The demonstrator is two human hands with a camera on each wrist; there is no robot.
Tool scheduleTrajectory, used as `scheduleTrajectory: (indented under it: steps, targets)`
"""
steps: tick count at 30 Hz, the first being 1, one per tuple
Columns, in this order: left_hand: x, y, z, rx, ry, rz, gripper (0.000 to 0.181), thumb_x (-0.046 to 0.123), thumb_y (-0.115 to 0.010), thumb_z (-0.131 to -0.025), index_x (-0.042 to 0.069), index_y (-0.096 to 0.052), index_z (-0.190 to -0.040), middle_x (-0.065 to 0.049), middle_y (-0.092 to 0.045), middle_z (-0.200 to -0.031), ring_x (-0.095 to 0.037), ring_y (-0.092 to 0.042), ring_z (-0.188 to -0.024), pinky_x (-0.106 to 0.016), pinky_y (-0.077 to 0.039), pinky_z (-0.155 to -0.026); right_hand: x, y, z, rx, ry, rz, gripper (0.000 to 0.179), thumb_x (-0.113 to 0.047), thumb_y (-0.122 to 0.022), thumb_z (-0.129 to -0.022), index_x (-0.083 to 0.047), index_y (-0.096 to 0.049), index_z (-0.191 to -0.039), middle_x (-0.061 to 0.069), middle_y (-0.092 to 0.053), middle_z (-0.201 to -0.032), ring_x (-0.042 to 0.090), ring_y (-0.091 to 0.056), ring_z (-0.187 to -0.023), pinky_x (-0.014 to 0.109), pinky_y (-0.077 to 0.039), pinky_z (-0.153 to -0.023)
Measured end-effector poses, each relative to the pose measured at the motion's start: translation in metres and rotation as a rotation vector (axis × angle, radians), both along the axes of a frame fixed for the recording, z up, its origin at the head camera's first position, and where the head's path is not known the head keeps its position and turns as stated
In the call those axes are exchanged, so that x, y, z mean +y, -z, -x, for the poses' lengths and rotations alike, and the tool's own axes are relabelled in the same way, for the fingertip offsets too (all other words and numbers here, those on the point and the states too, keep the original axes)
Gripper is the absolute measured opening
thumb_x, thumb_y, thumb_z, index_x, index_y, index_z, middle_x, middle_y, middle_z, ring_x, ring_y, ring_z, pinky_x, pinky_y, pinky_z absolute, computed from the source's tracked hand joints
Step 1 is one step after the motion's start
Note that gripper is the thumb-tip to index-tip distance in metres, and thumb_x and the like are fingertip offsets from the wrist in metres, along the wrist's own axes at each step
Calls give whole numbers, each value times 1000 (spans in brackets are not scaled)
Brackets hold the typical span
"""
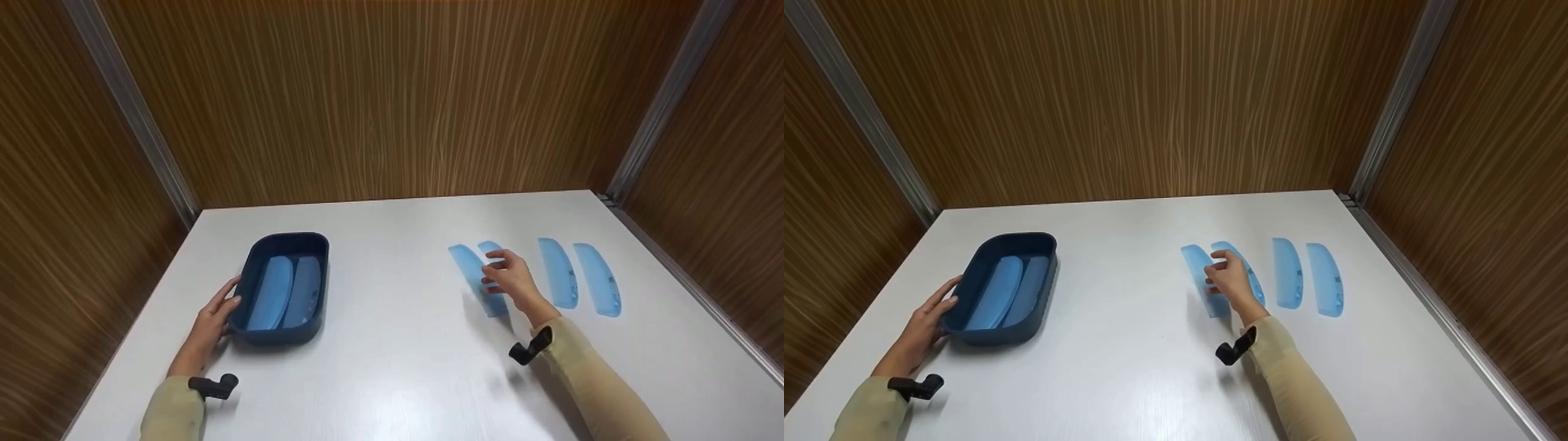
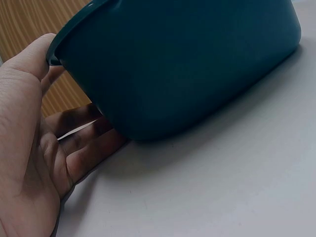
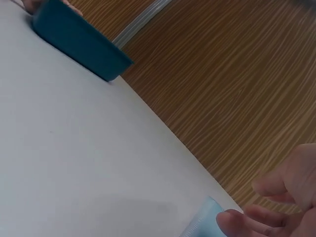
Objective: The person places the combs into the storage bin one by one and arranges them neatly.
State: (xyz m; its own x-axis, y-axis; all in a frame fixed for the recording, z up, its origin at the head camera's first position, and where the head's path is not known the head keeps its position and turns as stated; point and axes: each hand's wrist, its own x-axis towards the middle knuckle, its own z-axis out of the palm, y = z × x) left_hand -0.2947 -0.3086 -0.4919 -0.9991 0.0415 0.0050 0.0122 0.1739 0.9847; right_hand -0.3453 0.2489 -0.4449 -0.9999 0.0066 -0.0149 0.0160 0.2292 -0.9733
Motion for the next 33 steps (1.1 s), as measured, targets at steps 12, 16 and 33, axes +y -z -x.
scheduleTrajectory:
  steps: [12, 16, 33]
  targets:
    - [0, -2, 0, -13, -11, 6, 49, 43, -44, -86, 41, -26, -131, -7, -21, -139, -29, -29, -120, -48, -31, -87, 0, 3, 2, 104, 71, -394, 42, -13, -59, -79, -2, -44, -117, 20, -48, -105, 30, -48, -91, 38, -44, -68]
    - [1, -1, -1, -12, -12, 4, 48, 42, -44, -86, 40, -27, -131, -8, -22, -138, -29, -28, -120, -49, -29, -88, 0, 6, 3, 110, 82, -495, 43, -13, -60, -78, -1, -45, -116, 23, -48, -107, 34, -47, -95, 42, -40, -74]
    - [0, 2, 0, -18, -8, -4, 49, 43, -44, -86, 42, -26, -131, -8, -24, -137, -28, -32, -118, -43, -36, -84, -13, 10, 15, 0, 124, -758, 57, -15, -67, -67, 4, -43, -115, 26, -47, -109, 41, -41, -100, 47, -33, -82]
